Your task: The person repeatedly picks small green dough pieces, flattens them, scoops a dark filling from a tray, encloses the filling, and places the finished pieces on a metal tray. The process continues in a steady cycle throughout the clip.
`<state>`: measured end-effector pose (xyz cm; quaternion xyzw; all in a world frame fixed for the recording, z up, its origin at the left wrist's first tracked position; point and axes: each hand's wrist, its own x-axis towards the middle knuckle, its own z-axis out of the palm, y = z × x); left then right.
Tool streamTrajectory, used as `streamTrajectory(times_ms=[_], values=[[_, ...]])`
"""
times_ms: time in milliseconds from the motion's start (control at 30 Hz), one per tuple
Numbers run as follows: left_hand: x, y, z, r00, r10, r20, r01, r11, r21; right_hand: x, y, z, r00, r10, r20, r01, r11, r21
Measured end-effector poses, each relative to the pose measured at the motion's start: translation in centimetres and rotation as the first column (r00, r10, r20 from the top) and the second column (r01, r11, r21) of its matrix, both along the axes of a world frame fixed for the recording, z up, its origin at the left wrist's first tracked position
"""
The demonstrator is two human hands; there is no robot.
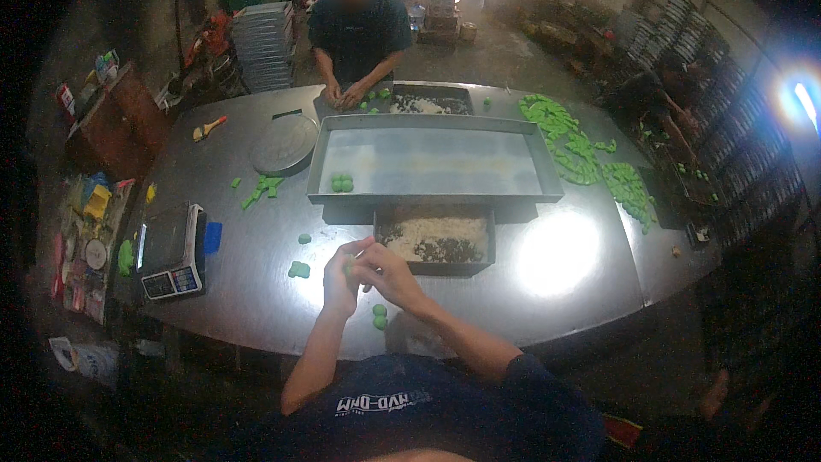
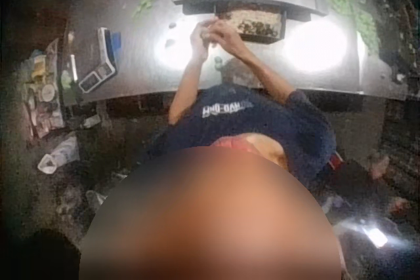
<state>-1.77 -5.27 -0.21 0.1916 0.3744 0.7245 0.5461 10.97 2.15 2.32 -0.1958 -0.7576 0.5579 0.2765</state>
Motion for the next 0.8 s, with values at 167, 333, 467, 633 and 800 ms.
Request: streamTrajectory(times_ms=[167, 333, 467, 633, 800], values=[[0.6, -2.0, 1.7, 0.996, -0.084, -0.039, 0.087, 0.994, 0.067, -0.9, 0.6, 0.0, 0.993, -0.061, -0.105, 0.026, 0.952, -0.304], [1.2, -2.7, 2.3, 0.981, -0.071, -0.183, 0.075, 0.997, 0.015, -1.5, 0.3, -0.6, 0.986, -0.154, -0.058, 0.127, 0.938, -0.324], [1.3, -2.4, 0.8, 0.937, -0.049, -0.345, 0.06, 0.998, 0.021, -1.6, -1.2, -0.9, 0.953, -0.299, -0.05, 0.246, 0.857, -0.453], [0.8, -1.6, -0.2, 0.913, 0.095, -0.397, -0.097, 0.995, 0.014, -0.7, -3.5, -0.1, 0.941, -0.297, -0.163, 0.312, 0.947, 0.072], [0.9, -1.3, 0.8, 0.791, 0.008, -0.612, -0.104, 0.987, -0.121, 0.1, -1.9, 1.3, 0.93, -0.35, -0.115, 0.354, 0.764, 0.54]])
